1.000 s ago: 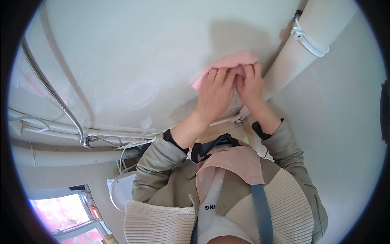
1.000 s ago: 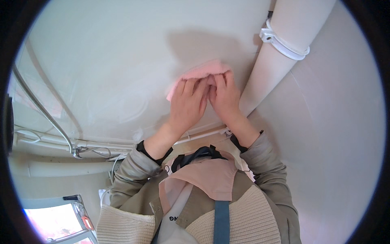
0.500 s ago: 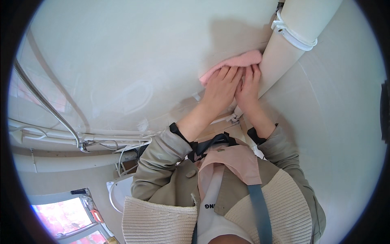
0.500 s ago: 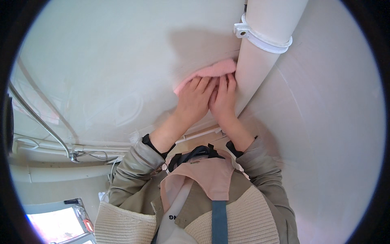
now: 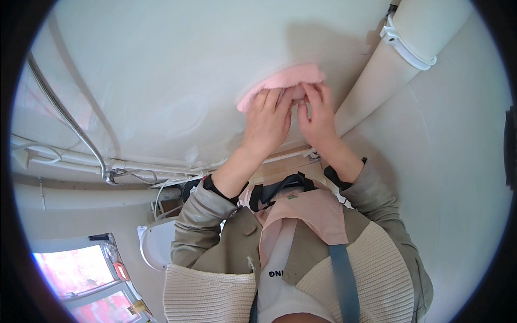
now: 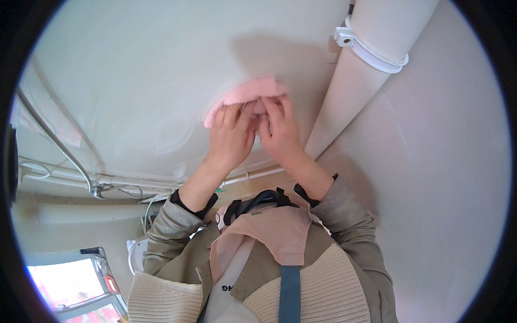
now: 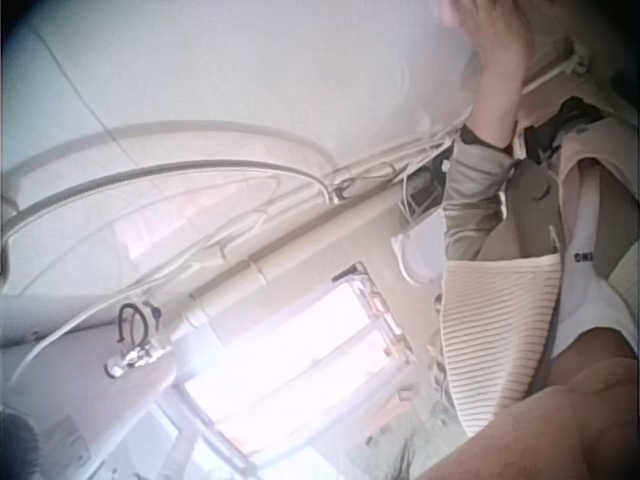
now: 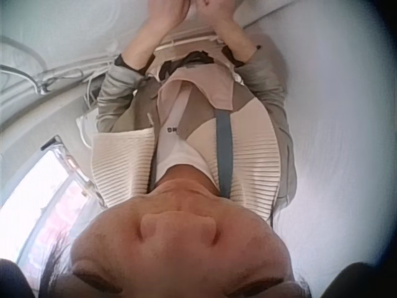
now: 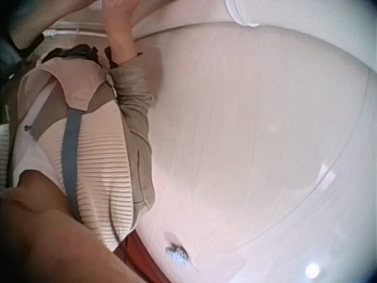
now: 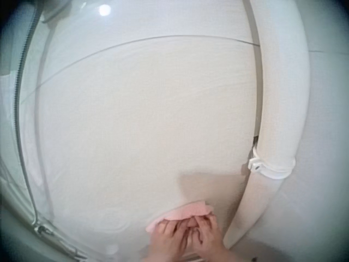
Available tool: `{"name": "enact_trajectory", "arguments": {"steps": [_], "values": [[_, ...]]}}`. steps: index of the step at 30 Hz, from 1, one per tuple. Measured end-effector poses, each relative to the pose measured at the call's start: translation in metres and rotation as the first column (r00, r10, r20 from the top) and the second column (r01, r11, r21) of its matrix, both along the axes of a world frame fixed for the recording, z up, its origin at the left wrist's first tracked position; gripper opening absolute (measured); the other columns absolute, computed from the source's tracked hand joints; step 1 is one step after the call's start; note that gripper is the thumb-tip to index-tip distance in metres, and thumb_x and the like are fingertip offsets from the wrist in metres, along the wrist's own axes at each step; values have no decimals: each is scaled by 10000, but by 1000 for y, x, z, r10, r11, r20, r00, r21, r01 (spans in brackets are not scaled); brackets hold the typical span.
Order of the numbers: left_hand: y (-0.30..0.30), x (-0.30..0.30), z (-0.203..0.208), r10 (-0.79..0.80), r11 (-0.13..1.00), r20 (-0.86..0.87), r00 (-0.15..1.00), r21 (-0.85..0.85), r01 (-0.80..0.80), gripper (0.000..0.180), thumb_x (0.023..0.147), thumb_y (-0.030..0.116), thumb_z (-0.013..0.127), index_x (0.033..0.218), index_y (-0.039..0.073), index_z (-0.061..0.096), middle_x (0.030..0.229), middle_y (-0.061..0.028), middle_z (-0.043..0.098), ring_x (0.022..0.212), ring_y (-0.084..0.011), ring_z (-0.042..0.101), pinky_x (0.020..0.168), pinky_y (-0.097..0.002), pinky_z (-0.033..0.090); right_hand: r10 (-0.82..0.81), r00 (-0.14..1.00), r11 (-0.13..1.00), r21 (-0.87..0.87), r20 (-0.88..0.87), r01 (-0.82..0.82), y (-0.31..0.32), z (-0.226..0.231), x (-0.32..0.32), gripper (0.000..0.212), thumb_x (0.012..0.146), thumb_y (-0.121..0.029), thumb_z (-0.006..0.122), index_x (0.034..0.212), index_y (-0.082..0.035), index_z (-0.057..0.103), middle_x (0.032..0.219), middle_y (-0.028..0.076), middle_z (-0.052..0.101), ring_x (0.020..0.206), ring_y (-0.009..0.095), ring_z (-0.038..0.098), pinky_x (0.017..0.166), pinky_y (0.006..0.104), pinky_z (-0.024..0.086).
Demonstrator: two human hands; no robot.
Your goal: The person wipes the tiled wall and shower fixtures with a pink cloth, then flushes the toilet and scrubs the bowl with a toilet brush. The person handles the cloth and brush directly and works around pipes and the shower hose.
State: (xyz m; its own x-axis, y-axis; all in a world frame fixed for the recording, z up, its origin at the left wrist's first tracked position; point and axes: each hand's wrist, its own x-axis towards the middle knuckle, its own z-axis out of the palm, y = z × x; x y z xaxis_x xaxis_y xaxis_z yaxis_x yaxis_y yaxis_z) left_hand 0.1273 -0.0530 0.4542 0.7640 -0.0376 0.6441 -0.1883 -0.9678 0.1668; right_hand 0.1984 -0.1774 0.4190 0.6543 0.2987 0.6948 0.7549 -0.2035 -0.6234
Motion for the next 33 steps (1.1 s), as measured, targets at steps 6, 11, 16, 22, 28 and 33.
{"name": "enact_trajectory", "arguments": {"steps": [6, 11, 16, 22, 28, 33], "values": [[30, -35, -33, 34, 999, -150, 988, 1, -34, 544, 719, 76, 674, 1242, 47, 529, 1162, -142, 496, 1034, -335, 488, 895, -425, 420, 154, 981, 980, -110, -114, -167, 24, -27, -16, 377, 807, 1, 536, 1183, -25, 541, 1184, 202, 486, 961, 371, 582, 772, 392, 518], [53, -52, -31, 137, 989, 42, 990, -58, -134, 538, 714, 52, 665, 1237, 61, 537, 1141, -160, 494, 1035, -357, 485, 901, -437, 411, 231, 973, 973, -29, 29, -230, 48, -1, -30, 338, 795, 20, 552, 1132, -3, 562, 1117, 189, 502, 901, 335, 595, 722, 380, 521], [78, -74, -32, 213, 974, 30, 977, -91, -209, 528, 712, 31, 655, 1226, 61, 539, 1147, -179, 481, 1031, -369, 482, 883, -453, 416, 294, 956, 956, -19, 21, -294, 76, 6, -49, 271, 788, 38, 567, 1059, 26, 578, 1058, 169, 514, 848, 303, 605, 696, 364, 516], [100, -108, -66, 266, 950, -116, 957, -136, -281, 464, 723, 46, 634, 1182, 67, 570, 1130, -163, 484, 1011, -363, 479, 870, -475, 428, 392, 917, 894, -204, -70, -398, 102, -29, -66, 258, 790, 56, 559, 1046, 28, 578, 1044, 165, 538, 854, 313, 606, 696, 359, 503], [133, -130, -54, 377, 906, 6, 926, -211, -367, 477, 707, 18, 625, 1179, 49, 568, 1138, -195, 480, 1015, -374, 471, 860, -468, 411, 489, 872, 864, -160, 35, -478, 142, -5, -88, 327, 768, 52, 556, 1093, 16, 569, 1116, 148, 523, 894, 299, 602, 714, 366, 510], [170, -154, -34, 515, 847, 147, 844, -239, -475, 484, 709, 11, 655, 1177, 43, 534, 1177, -206, 428, 1016, -360, 433, 861, -444, 384, 573, 819, 803, -222, 32, -554, 182, 25, -113, 412, 748, 26, 577, 1158, -8, 554, 1135, 115, 517, 983, 275, 580, 748, 363, 525]]}}
